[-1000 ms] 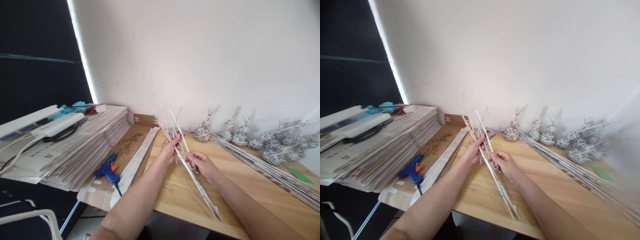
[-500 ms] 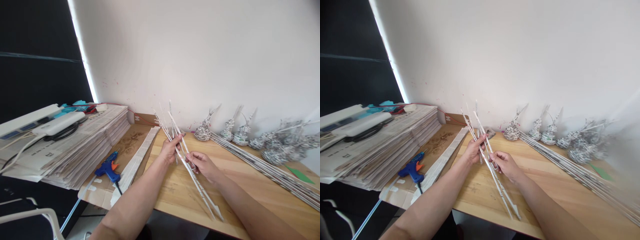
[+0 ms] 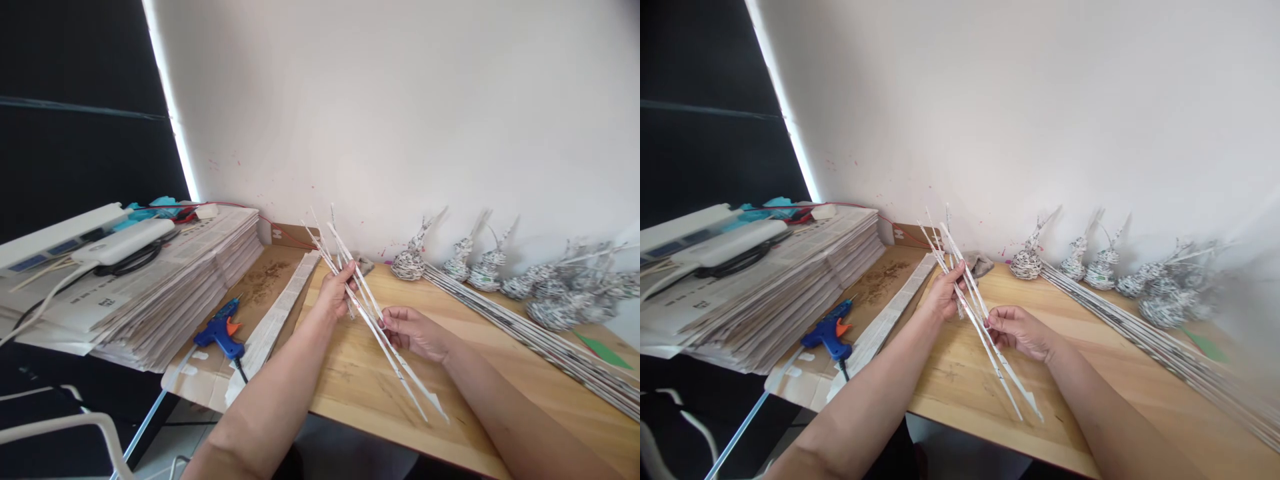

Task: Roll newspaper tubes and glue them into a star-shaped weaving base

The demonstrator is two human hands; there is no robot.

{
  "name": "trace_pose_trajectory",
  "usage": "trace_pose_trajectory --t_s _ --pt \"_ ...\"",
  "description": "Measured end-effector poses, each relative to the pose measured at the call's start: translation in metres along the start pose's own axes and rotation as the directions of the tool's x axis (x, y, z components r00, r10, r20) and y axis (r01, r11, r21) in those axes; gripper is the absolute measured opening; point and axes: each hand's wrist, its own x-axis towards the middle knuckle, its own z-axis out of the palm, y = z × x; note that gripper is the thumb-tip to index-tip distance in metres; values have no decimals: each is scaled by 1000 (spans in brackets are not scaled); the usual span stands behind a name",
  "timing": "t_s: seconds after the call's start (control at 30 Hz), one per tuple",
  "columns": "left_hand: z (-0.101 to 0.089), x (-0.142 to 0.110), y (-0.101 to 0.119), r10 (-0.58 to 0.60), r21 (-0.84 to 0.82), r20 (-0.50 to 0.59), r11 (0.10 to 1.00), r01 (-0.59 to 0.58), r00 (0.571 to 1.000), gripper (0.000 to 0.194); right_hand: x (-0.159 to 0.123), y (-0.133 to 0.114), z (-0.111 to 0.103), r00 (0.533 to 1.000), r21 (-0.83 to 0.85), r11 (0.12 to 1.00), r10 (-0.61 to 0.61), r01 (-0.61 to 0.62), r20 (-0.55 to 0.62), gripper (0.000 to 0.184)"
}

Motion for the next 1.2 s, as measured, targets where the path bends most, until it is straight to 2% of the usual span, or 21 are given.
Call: trace_pose_trajectory --t_s 0.1,0.3,0.53,0.73,0.97,1.2 --pt "0 1 0 55 7 57 998 -56 997 33 1 1 -2 1000 -25 1000 -7 8 14 32" --pt "-1 2 -2 63 -43 48 997 -61 997 31 4 5 -2 999 -31 1000 0 -2 -39 36" --pt "0 1 -1 73 -16 83 997 -72 994 32 4 5 3 1000 -18 1000 20 -21 -22 37" --pt "-2 3 0 73 -15 45 997 -72 996 31 4 4 4 999 51 998 -35 36 -22 35" --pt "0 0 0 70 -20 71 997 -69 995 32 5 7 3 999 46 998 -34 35 -29 35" --pt "-2 5 6 55 -71 -11 996 -56 998 24 0 2 8 994 69 992 -105 107 -30 33"
